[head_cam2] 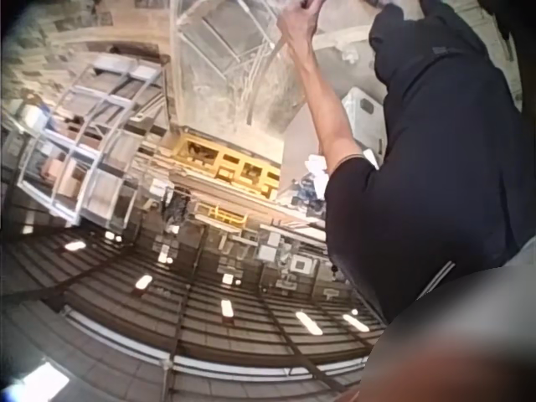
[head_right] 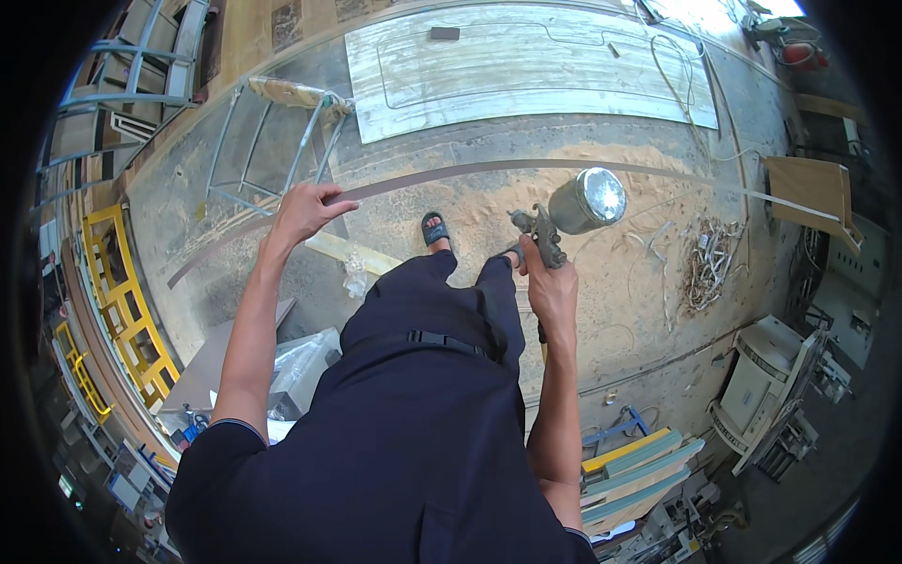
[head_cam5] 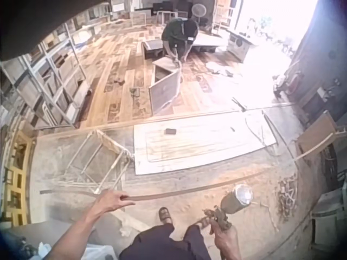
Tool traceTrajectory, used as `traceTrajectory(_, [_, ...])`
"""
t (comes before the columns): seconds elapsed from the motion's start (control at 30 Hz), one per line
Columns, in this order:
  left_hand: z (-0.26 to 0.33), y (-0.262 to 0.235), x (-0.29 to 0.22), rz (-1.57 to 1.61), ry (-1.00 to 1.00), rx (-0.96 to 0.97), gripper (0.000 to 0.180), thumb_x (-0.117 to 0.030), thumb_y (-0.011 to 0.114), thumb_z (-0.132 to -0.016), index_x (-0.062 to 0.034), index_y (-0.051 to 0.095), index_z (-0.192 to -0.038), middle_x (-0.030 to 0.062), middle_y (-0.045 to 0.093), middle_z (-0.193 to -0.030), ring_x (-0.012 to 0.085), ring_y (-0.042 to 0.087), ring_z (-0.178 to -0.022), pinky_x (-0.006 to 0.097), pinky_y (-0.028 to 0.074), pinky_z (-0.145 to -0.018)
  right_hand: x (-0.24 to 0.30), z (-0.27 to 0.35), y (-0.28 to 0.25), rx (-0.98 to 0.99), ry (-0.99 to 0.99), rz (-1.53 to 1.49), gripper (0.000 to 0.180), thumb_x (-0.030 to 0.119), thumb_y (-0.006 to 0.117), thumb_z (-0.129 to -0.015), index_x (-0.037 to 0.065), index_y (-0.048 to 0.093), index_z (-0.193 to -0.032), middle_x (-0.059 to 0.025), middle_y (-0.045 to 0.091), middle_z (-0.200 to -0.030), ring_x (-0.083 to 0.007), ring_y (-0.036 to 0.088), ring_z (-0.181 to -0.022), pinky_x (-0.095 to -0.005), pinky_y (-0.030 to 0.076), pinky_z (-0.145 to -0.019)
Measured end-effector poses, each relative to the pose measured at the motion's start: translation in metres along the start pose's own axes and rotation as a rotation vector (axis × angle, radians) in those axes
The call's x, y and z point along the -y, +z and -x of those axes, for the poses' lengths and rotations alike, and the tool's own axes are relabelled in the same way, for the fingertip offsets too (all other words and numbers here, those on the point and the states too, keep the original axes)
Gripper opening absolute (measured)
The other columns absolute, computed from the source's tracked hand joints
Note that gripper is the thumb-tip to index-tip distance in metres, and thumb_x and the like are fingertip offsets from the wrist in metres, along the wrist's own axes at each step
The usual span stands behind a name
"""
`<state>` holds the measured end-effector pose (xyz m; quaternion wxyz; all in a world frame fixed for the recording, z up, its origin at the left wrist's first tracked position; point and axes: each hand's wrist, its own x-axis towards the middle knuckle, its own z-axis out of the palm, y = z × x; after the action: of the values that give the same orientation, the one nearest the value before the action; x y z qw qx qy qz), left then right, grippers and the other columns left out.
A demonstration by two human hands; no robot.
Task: Applying a finish or adhesive to curved wooden strips using a spray gun.
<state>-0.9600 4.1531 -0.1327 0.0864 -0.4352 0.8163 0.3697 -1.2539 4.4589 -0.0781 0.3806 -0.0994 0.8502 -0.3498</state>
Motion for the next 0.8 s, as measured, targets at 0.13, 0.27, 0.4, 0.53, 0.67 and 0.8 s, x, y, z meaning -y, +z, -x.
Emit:
traceTrajectory(0.13, [0.0, 0.002, -0.001, 0.016, 0.006, 0.019, 0.043, -0.046, 0.087, -0.09, -0.0046, 0.083, -0.102, 0.0112, 0.071, -0.076, 0.0248, 0.064, -0.067, 0.039, 0.049, -0.066, 0.007, 0.008, -0.007, -0.004, 0.088, -0.003, 0.05, 0.044, 0.075, -0.106, 0.003, 0.069, -0.077, 0.0031, 0.055, -0.067, -0.0077, 0.046, -0.063, -0.0305, 0.038, -0.058])
traceTrajectory(0.27, [0.0, 0.007, -0.003, 0.015, -0.003, 0.021, 0.042, -0.045, 0.086, -0.091, -0.0051, 0.084, -0.103, 0.0101, 0.071, -0.075, 0.0234, 0.064, -0.067, 0.039, 0.049, -0.066, 0.022, 0.019, -0.008, 0.122, 0.112, -0.04, 0.051, 0.044, 0.075, -0.105, 0.003, 0.069, -0.077, 0.0036, 0.055, -0.066, -0.0077, 0.046, -0.063, -0.0308, 0.037, -0.058])
traceTrajectory(0.4, [0.002, 0.01, -0.004, 0.024, 0.009, -0.004, 0.041, -0.045, 0.087, -0.091, -0.0053, 0.084, -0.102, 0.0097, 0.071, -0.075, 0.0229, 0.064, -0.066, 0.038, 0.049, -0.066, 0.016, 0.021, -0.007, 0.12, 0.055, -0.02, 0.051, 0.044, 0.075, -0.105, 0.002, 0.069, -0.078, 0.0022, 0.056, -0.067, -0.0096, 0.05, -0.064, -0.0318, 0.04, -0.06])
traceTrajectory(0.53, [0.003, 0.009, -0.005, 0.012, 0.008, 0.009, 0.04, -0.044, 0.087, -0.09, -0.0059, 0.084, -0.103, 0.0095, 0.072, -0.075, 0.0227, 0.064, -0.066, 0.038, 0.049, -0.066, -0.008, 0.01, -0.013, -0.094, -0.013, 0.055, 0.05, 0.044, 0.075, -0.106, 0.004, 0.068, -0.077, 0.0041, 0.051, -0.065, -0.0068, 0.044, -0.061, -0.0296, 0.034, -0.056])
traceTrajectory(0.67, [0.007, 0.011, -0.008, -0.005, -0.011, 0.035, 0.041, -0.044, 0.088, -0.09, -0.0056, 0.084, -0.103, 0.0099, 0.073, -0.076, 0.023, 0.065, -0.067, 0.038, 0.05, -0.067, -0.007, 0.011, -0.028, -0.105, 0.004, 0.0, 0.05, 0.044, 0.075, -0.106, 0.004, 0.068, -0.077, 0.0044, 0.049, -0.063, -0.0071, 0.042, -0.054, -0.0314, 0.032, -0.052])
traceTrajectory(0.8, [0.01, 0.017, -0.008, -0.022, -0.004, 0.004, 0.039, -0.046, 0.086, -0.09, -0.0086, 0.084, -0.1, 0.0104, 0.072, -0.073, 0.0267, 0.067, -0.067, 0.04, 0.051, -0.067, -0.005, 0.011, -0.036, 0.032, -0.03, -0.022, 0.049, 0.044, 0.074, -0.106, 0.003, 0.071, -0.081, 0.0039, 0.051, -0.063, -0.0062, 0.043, -0.052, -0.0305, 0.032, -0.051])
